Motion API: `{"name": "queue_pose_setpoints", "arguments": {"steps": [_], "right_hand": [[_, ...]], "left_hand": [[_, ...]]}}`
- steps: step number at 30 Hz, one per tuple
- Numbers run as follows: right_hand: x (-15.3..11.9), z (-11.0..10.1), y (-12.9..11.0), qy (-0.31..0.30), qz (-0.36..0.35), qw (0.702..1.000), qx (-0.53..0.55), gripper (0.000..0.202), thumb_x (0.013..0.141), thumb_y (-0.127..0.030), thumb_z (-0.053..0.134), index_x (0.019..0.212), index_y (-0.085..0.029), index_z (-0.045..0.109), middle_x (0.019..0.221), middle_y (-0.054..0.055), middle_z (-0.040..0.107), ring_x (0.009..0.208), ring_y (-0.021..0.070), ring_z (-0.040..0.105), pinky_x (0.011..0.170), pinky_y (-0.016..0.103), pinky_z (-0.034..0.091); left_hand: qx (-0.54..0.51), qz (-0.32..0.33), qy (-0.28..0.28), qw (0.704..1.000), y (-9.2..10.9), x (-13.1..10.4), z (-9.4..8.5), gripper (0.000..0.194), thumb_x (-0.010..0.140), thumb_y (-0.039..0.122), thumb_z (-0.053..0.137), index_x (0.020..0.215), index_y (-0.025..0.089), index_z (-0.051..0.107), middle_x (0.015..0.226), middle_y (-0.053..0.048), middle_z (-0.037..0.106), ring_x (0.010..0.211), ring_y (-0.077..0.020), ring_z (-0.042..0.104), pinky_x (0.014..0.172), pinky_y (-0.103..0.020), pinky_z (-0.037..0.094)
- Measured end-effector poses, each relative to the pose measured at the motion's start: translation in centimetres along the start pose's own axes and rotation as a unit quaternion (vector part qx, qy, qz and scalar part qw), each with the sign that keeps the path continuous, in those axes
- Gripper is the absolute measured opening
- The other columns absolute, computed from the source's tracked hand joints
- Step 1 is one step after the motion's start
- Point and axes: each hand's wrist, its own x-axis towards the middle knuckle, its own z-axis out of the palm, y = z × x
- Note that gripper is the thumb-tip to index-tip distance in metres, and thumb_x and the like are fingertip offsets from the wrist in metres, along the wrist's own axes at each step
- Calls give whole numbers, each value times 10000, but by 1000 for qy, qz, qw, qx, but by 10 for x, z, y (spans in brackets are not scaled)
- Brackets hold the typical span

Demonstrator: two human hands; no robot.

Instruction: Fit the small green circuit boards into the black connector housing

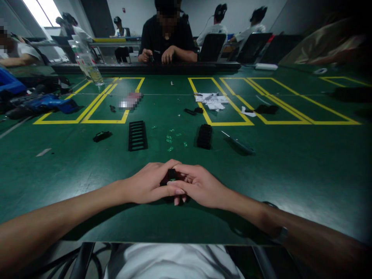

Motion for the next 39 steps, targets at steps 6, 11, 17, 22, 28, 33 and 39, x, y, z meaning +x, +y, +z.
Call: {"name": "queue_pose_setpoints", "arguments": {"steps": [6,11,17,22,28,33,39], "right_hand": [[0,0,1,2,-1,1000,-1,124,961,-295,605,967,-172,622,661,-31,644,544,125,660,476,212,505],[2,1,1,9,2,1000,9,110,949,-293,624,971,-185,617,677,-41,629,559,125,667,483,212,515],[3,0,-1,18,-1,998,60,163,932,-320,653,915,-166,605,672,-29,630,561,121,654,506,222,533],[4,-4,-3,11,-4,999,53,253,890,-363,704,851,-141,589,622,-7,641,542,138,670,478,215,515],[6,-4,-5,8,-3,998,57,301,869,-400,724,809,-139,585,608,3,648,536,143,669,485,224,517],[6,-4,-3,13,5,999,49,301,885,-402,707,801,-137,590,609,18,670,521,134,652,486,225,509],[4,-6,-2,-9,3,998,62,263,868,-356,736,886,-133,599,658,10,675,565,135,669,512,226,527]], "left_hand": [[0,0,11,1000,-2,0,1,400,960,391,605,1261,167,467,1055,-80,734,990,-229,709,838,-324,538],[-1,-11,11,1000,-2,0,0,424,947,421,615,1260,164,486,1006,-73,734,924,-221,719,795,-311,549],[50,-31,49,997,-5,-5,1,831,883,432,700,1545,200,255,986,-62,726,793,-189,711,685,-264,549],[63,6,58,996,-10,-6,3,688,952,326,608,1555,234,291,1211,-91,699,911,-178,715,758,-256,555],[67,17,57,996,-13,-7,3,699,950,306,609,1564,253,280,1298,-83,666,998,-187,705,850,-284,553],[69,16,54,996,-13,-7,3,699,950,303,609,1565,255,279,1312,-77,659,1027,-184,697,865,-281,545],[91,-1,47,995,-10,-7,2,678,965,319,572,1564,228,268,1031,-54,731,810,-166,692,738,-275,529]]}}
